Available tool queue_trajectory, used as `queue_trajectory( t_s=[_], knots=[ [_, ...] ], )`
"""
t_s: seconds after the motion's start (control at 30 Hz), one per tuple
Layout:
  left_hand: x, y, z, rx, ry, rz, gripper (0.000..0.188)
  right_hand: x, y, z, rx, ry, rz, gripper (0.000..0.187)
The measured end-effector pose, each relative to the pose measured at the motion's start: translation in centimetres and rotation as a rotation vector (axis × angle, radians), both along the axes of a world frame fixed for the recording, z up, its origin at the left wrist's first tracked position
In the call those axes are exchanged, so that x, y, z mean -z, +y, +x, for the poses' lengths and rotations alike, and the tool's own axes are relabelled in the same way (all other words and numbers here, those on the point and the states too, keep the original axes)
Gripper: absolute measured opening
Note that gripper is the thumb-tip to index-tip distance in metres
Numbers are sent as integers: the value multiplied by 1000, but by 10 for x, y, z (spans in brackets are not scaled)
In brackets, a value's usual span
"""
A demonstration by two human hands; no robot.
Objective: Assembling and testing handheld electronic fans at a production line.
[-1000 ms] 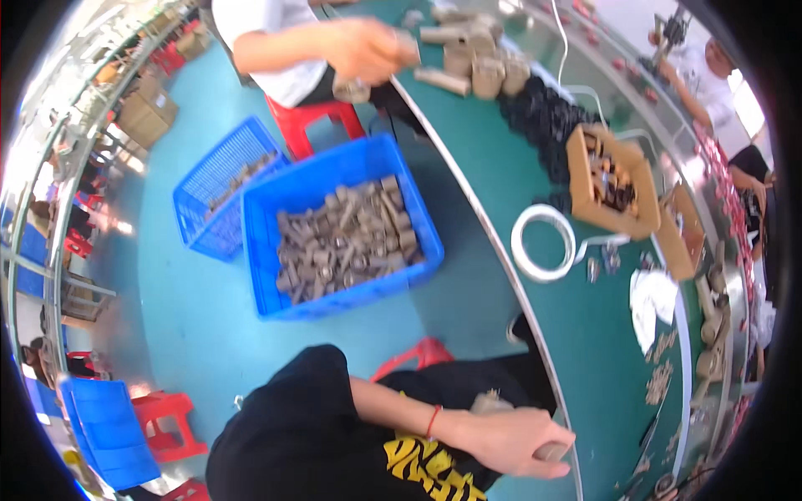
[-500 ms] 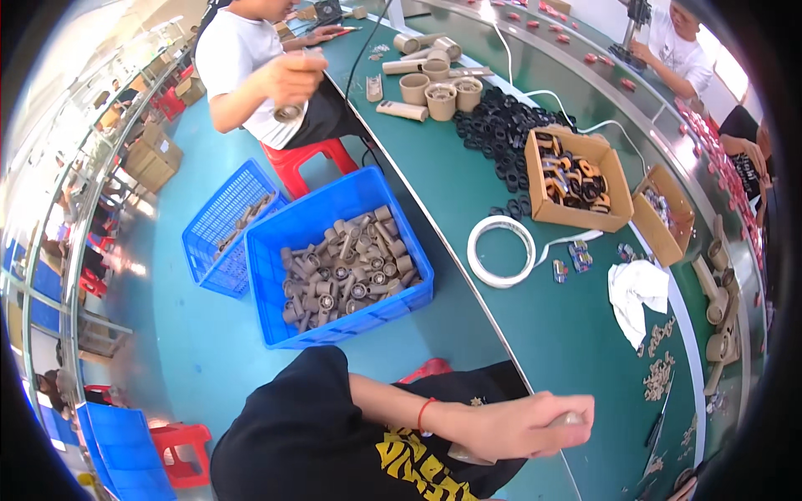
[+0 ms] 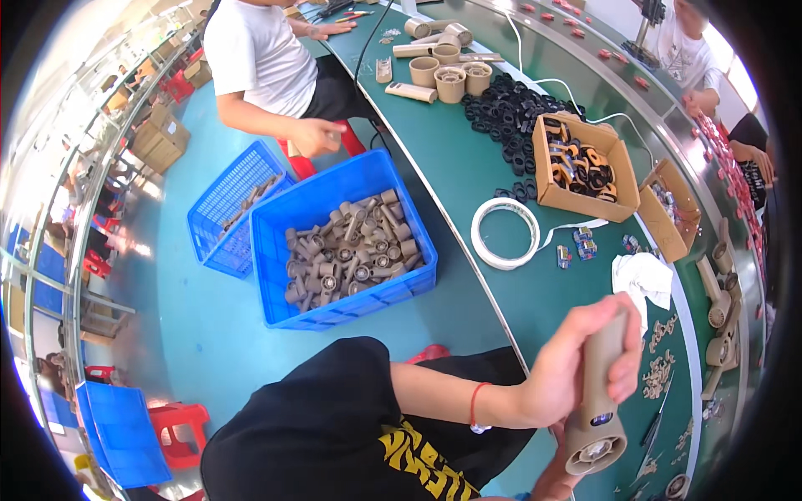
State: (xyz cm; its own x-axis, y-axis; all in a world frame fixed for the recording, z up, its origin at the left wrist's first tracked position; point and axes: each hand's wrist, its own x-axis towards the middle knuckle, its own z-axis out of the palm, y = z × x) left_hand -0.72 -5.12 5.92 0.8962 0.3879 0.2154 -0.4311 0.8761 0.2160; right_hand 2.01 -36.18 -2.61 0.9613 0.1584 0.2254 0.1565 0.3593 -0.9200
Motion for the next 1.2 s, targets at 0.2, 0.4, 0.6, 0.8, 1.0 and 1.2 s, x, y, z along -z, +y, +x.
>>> queue_trajectory(
  t_s=[0.2,0.4,0.6,0.8,1.0,1.2],
  knots=[
    [32,-29,-39,-194,-59,612,40,-37,148,11,-522,403,788,80],
    [56,-48,-64,-106,256,819,47,-49,173,6,-687,194,538,66],
    [93,-43,-102,-349,453,1420,19,-54,179,3,-675,288,432,43],
    [135,-19,-150,-318,760,1443,10,-68,191,-6,-873,-50,303,47],
    [133,14,-172,-502,1164,1352,8,-65,228,14,-1048,-170,479,46],
    [155,5,-153,-535,1213,1404,11,-43,291,-17,-1448,1,544,47]
  ],
)
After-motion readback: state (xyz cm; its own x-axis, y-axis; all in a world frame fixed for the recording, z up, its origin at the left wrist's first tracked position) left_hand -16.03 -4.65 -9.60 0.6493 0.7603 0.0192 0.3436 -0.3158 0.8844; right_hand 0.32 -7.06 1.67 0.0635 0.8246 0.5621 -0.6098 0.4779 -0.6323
